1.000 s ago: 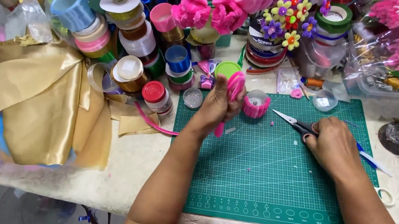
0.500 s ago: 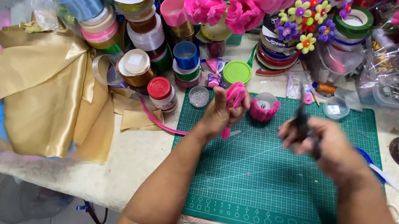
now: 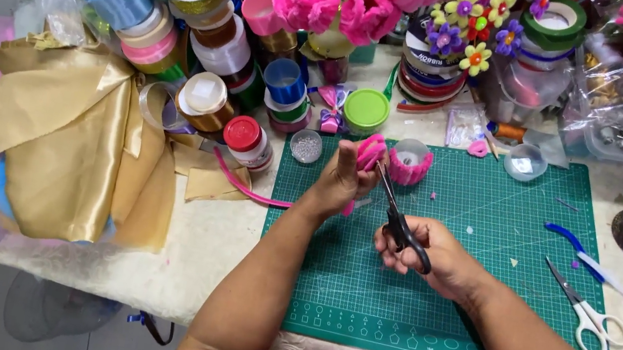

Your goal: Wrapping pink ribbon around a small circular base and cutting it with scissors to create a decorative craft item.

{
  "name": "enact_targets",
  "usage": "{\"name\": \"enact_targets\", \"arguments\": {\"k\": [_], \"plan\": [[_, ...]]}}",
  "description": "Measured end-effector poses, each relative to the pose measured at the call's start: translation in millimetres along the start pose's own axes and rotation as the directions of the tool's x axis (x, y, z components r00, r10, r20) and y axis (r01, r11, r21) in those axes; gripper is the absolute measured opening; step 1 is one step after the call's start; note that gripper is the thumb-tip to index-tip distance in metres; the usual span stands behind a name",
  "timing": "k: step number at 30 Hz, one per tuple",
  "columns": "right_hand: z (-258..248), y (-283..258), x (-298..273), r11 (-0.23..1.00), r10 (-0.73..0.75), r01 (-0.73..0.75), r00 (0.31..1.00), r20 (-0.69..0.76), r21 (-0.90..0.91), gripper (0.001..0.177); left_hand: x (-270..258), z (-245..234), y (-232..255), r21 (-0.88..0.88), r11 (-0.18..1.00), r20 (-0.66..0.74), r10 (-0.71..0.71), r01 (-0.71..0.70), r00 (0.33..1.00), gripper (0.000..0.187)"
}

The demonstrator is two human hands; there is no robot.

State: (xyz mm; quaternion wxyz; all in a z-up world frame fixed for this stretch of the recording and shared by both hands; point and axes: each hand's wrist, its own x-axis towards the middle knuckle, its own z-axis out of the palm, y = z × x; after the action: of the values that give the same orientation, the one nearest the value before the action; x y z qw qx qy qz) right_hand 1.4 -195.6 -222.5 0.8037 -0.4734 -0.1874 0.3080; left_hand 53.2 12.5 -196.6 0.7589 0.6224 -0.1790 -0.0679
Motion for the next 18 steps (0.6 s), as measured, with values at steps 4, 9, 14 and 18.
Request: {"name": "enact_targets", "arguments": {"k": [4,9,14,18], "plan": [[-5,0,2,1.000,-0.007,0.007,1.000,-0.012,-0.010,0.055,-1,5,7,-0.002,1.000,0.017,-0.012,0.012,1.000,0.092],[-4,-5,0,1.000,-0.019,0.019,1.000,-0.007,-0.015,0.053,-1,7,2,-0.005,1.000,0.044,-0.005,0.005,0.999,0.093],[-4,-10,-1,1.000,-0.021,0.021,1.000,-0.001,-0.007,0.052,1,12,5,0.008,1.000,0.065,-0.004,0.004,0.998,0.095],[-3,-14,-2,1.000,-0.029,0.029,1.000,0.008,-0.009,0.053,1,21,17,0.021,0.999,0.094,-0.029,0.027,0.995,0.096]]}}
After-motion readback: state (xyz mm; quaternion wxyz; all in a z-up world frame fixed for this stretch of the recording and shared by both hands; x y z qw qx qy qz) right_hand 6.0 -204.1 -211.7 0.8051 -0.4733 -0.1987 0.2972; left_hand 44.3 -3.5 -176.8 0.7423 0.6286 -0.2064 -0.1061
